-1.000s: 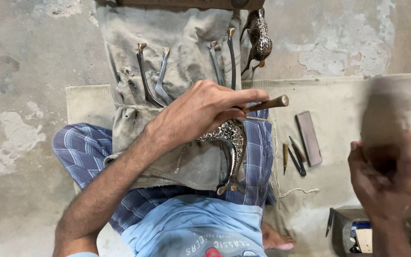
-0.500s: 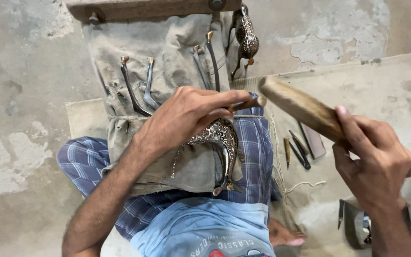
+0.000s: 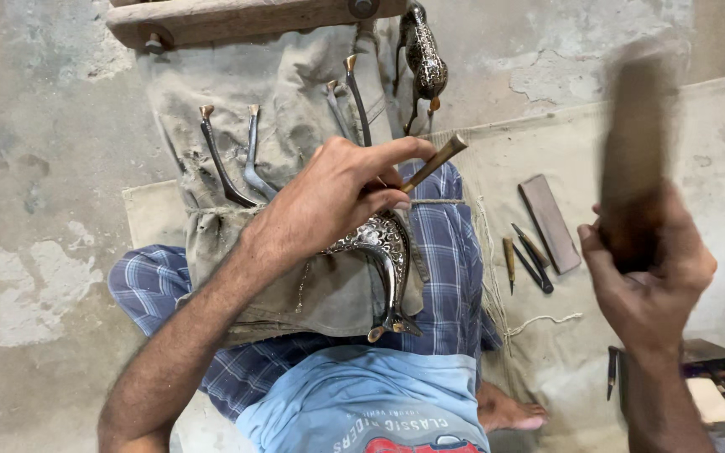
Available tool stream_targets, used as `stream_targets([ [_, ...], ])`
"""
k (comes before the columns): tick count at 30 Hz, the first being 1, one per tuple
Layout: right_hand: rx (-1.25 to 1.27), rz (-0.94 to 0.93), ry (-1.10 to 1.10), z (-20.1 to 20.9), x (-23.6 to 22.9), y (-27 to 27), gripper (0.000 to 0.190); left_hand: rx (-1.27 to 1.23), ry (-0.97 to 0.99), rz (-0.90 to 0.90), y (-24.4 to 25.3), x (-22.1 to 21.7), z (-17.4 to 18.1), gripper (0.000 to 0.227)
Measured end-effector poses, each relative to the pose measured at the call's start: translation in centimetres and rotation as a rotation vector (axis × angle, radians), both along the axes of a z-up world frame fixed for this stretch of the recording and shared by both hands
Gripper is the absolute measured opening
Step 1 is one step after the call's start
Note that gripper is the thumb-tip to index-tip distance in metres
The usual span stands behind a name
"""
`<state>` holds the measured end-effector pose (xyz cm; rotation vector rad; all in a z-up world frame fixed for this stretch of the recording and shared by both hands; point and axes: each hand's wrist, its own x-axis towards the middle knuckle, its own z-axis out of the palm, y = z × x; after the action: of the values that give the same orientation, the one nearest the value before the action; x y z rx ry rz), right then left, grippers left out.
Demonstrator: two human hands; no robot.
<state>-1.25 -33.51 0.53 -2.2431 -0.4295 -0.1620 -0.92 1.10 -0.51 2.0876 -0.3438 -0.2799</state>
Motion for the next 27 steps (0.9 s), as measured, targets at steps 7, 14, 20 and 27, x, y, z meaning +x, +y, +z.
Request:
stream_targets([
  [7, -0.548, 0.085, -0.059, 1.4, 0.3, -0.2, 0.079, -0.054, -0.186, 0.154, 0.3, -1.1, -0.8, 0.038],
  [14, 0.616, 0.111, 0.412, -3.2, -1.4, 0.2, 0.066, -0.261, -0.135, 0.696, -1.2, -5.8, -1.2, 0.05],
  [20, 0.42, 0.309, 0.622, -9.8, -2.4, 3.0, 0.034, -0.246, -0.11, 0.779, -3.1, -6.1, -1.8, 0.053],
  [27, 0.018, 0.22, 0.553, -4.8, 3.4, 1.9, 0.041, -0.25, -0.137, 0.771, -2.9, -5.6, -2.4, 0.054],
])
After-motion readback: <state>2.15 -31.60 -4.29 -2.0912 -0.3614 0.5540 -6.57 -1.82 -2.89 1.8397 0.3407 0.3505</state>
